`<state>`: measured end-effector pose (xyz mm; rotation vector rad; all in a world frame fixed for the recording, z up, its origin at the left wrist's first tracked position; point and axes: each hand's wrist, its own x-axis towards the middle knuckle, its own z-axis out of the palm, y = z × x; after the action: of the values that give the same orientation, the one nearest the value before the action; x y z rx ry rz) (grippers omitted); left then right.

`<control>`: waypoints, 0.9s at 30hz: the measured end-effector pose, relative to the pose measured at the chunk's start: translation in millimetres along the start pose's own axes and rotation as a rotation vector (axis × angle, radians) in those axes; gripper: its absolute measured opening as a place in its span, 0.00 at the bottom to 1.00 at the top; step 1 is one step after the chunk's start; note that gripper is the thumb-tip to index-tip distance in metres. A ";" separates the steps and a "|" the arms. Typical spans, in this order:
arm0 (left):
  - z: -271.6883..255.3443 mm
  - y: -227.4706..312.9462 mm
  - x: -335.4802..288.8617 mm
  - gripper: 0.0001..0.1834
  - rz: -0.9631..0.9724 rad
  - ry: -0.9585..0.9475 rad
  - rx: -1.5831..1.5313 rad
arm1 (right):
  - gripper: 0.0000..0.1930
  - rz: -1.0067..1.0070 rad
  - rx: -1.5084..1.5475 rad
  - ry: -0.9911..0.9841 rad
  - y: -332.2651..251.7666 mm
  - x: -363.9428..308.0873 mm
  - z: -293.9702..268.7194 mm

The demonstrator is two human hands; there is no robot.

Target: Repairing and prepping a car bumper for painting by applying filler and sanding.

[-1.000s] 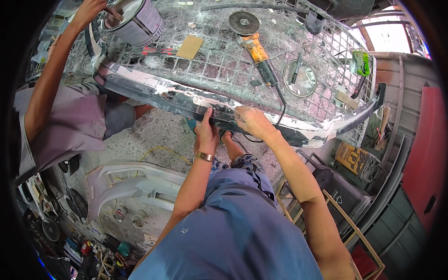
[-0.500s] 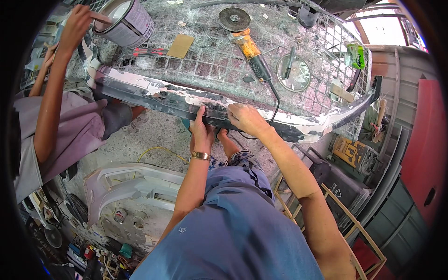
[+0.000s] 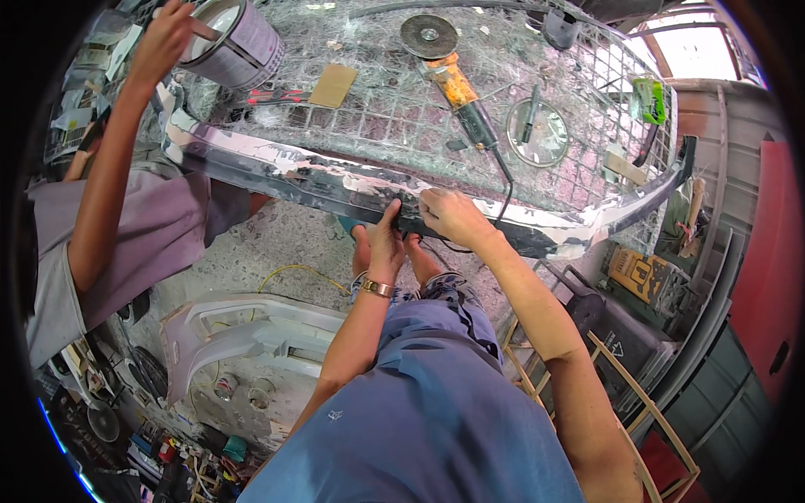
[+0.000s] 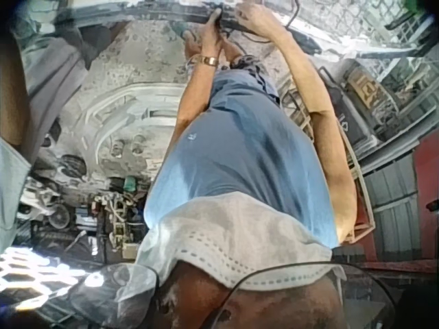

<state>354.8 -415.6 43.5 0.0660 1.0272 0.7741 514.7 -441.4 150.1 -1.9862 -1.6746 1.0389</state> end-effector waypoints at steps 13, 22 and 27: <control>25.4 34.2 -11.6 0.22 0.102 0.064 -0.067 | 0.07 0.019 -0.006 -0.010 3.4 -0.1 2.7; 30.3 31.6 -9.9 0.22 0.129 0.065 -0.061 | 0.07 -0.023 -0.039 0.041 11.8 -2.8 9.0; 30.6 32.9 -11.4 0.22 0.124 0.030 -0.077 | 0.07 -0.039 -0.062 0.076 12.1 -4.0 12.9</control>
<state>357.7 -389.1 81.5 0.0521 1.0280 0.9298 513.8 -450.7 134.6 -1.9973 -1.7176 0.8966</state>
